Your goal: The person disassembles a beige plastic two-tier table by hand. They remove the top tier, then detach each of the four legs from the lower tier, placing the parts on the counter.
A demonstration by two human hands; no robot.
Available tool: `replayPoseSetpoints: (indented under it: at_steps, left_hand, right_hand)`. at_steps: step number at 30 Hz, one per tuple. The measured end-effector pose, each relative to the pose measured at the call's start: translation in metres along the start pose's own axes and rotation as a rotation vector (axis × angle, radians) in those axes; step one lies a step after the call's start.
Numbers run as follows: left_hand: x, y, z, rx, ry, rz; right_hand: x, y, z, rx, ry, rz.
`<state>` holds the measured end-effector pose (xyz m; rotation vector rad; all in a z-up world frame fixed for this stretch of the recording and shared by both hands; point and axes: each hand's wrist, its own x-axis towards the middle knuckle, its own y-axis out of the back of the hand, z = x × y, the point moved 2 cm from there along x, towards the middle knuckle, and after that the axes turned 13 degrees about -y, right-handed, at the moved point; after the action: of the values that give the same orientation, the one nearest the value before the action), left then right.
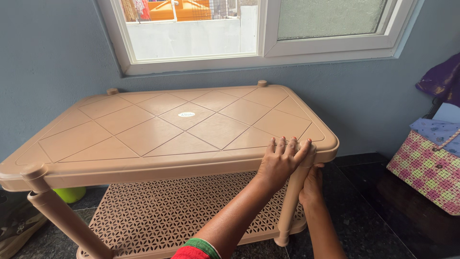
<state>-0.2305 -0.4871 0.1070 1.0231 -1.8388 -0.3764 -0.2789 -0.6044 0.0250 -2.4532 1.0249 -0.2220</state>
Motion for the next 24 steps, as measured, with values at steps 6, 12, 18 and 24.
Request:
replayPoseSetpoints:
  at_steps: [6,12,18,24]
  left_hand:
    - [0.007,0.010,-0.004,0.019,-0.010,-0.032]
    - [0.036,0.022,-0.027,-0.043,0.058,0.100]
    - [0.022,0.027,-0.017,-0.055,0.038,-0.048]
    - [0.020,0.020,-0.015,-0.054,0.035,-0.044]
  right_hand:
    - [0.023,0.013,0.018,0.203,0.084,-0.135]
    - [0.036,0.031,0.031,0.099,0.054,0.079]
    - [0.015,0.018,0.024,0.028,0.082,0.137]
    - [-0.031,0.021,-0.013,-0.217,0.212,0.364]
